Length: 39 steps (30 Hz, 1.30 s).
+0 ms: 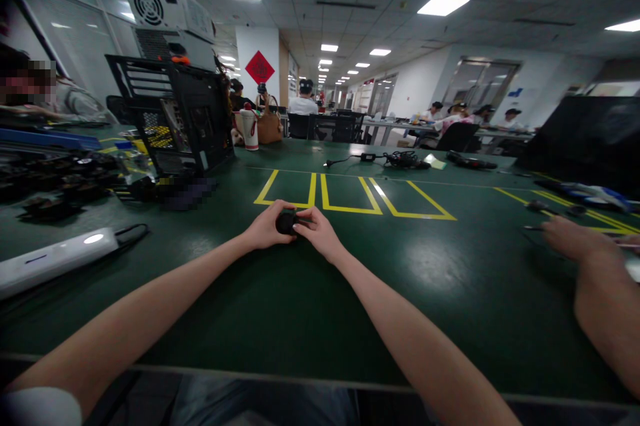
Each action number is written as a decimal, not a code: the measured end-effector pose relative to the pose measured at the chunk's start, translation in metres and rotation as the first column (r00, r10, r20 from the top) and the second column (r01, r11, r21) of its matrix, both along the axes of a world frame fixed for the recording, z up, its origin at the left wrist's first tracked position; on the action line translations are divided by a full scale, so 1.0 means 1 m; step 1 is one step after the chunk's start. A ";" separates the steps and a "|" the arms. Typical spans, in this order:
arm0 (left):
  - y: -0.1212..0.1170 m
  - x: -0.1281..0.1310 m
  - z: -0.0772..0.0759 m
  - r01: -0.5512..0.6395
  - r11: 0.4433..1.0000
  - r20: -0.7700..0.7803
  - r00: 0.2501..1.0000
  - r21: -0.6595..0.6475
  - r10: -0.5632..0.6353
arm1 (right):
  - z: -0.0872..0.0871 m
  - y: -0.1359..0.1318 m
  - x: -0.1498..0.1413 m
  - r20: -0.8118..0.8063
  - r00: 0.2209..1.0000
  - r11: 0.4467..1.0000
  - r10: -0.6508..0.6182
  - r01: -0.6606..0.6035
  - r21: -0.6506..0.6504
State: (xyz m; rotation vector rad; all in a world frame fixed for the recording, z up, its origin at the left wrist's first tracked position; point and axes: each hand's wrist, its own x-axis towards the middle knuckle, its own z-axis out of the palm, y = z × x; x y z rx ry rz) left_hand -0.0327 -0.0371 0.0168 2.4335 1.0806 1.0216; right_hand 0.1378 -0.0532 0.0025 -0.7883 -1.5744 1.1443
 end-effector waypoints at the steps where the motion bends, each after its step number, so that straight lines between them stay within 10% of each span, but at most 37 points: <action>1: 0.000 0.000 0.000 0.001 1.000 0.002 1.000 0.001 -0.001 | 0.000 0.000 0.000 -0.002 1.000 1.000 0.002 -0.002 0.000; 39: 0.005 0.000 -0.004 0.006 1.000 0.002 1.000 0.025 -0.006 | 0.002 0.001 0.000 0.092 0.996 1.000 -0.002 0.001 0.004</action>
